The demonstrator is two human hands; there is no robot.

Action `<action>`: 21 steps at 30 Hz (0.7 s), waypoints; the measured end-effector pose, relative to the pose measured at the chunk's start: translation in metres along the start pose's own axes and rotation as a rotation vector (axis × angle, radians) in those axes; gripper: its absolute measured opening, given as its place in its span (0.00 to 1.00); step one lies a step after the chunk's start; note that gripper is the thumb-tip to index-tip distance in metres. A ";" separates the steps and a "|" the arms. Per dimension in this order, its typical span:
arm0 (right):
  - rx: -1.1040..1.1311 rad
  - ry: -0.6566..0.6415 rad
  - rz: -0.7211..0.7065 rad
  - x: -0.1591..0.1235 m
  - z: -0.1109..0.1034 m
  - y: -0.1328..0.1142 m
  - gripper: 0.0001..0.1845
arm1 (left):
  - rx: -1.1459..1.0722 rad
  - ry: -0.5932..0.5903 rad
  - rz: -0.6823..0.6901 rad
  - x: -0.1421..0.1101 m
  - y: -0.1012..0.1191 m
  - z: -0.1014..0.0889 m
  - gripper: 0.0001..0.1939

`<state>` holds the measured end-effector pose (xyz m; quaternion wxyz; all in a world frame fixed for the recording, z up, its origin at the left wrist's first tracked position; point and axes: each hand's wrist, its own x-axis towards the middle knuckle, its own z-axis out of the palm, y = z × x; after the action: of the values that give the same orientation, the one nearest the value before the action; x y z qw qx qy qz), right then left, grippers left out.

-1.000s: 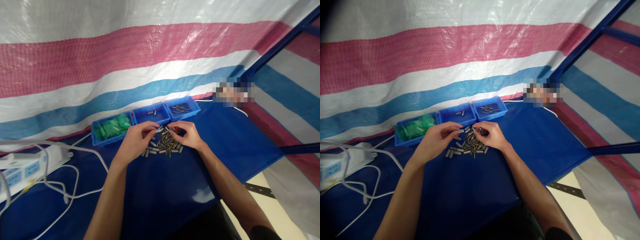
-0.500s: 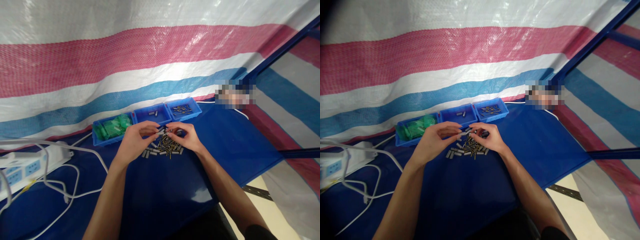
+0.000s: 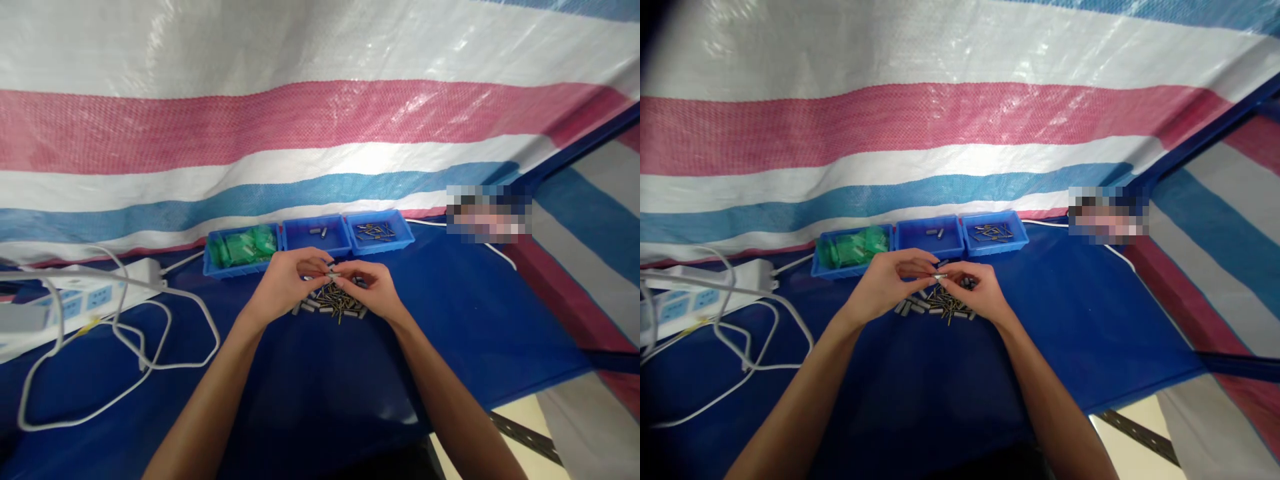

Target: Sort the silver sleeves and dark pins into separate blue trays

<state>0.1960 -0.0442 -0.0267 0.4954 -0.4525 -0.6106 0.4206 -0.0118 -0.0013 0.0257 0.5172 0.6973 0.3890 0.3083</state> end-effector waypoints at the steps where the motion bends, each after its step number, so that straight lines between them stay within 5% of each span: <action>1: -0.012 0.017 0.013 0.000 0.000 0.001 0.12 | 0.041 0.001 0.004 0.000 -0.002 -0.001 0.12; 8: -0.043 0.265 0.055 0.001 -0.007 0.007 0.11 | 0.729 -0.065 -0.071 -0.005 -0.015 -0.020 0.11; 21: 0.019 0.311 0.040 0.011 -0.006 0.008 0.16 | 0.932 -0.153 -0.092 -0.004 -0.021 -0.011 0.12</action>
<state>0.2018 -0.0311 -0.0312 0.5798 -0.5196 -0.5132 0.3613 -0.0277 0.0041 0.0089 0.1895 0.8579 0.4770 0.0255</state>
